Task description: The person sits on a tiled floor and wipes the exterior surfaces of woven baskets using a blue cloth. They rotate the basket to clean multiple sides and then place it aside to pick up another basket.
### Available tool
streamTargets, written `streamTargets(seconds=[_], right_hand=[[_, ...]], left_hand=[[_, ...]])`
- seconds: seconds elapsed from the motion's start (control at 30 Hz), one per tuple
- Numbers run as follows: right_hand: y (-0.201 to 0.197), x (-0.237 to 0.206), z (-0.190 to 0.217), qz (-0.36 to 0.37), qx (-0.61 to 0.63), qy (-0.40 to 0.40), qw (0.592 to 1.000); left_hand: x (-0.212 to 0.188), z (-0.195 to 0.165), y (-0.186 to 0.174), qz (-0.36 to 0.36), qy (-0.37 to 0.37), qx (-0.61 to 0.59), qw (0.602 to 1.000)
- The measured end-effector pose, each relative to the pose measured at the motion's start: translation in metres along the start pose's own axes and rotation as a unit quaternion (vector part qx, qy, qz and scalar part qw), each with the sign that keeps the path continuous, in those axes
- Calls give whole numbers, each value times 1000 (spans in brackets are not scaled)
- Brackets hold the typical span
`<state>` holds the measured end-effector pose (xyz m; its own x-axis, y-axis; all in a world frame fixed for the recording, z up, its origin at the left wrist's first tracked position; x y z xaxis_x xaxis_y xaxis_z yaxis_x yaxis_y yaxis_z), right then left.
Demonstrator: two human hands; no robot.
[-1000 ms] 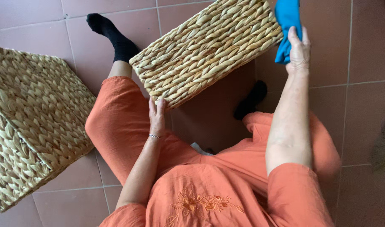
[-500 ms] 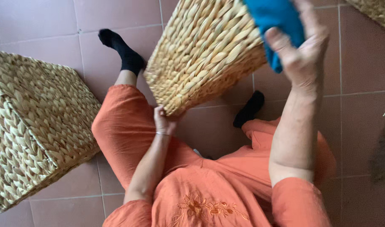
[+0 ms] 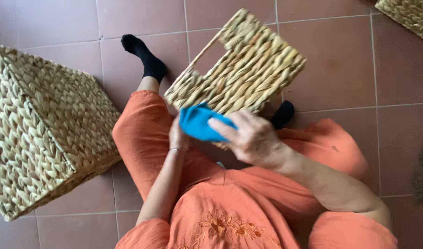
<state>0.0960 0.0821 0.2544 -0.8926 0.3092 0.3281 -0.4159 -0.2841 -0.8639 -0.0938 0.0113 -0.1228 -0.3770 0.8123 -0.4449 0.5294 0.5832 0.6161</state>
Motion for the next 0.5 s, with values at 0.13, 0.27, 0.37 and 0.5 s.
streamTargets(seconds=[0.13, 0.27, 0.37, 0.5], right_hand=[[1, -12, 0, 4, -15, 5, 1000], [11, -8, 9, 45, -26, 3, 999], [9, -2, -19, 44, -120, 1, 992], [-19, 0, -142, -28, -236, 127, 963]], left_hand=[[-11, -109, 43, -19, 151, 91, 984], [-11, -166, 144, 183, 224, 355, 889], [10, -150, 167, 213, 146, 369, 893], [19, -131, 161, 202, 130, 333, 912]])
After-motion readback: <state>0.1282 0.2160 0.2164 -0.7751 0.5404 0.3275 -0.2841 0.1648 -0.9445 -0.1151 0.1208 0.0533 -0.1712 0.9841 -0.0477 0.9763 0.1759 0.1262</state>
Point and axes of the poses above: each hand's wrist, its own x-axis towards the middle knuckle, its own y-axis out of the palm, z = x × y, the point moved 10 cm from there along x, towards the middle knuckle, and after that the axes turned 7 degrees about z, right-handed, at the moved point
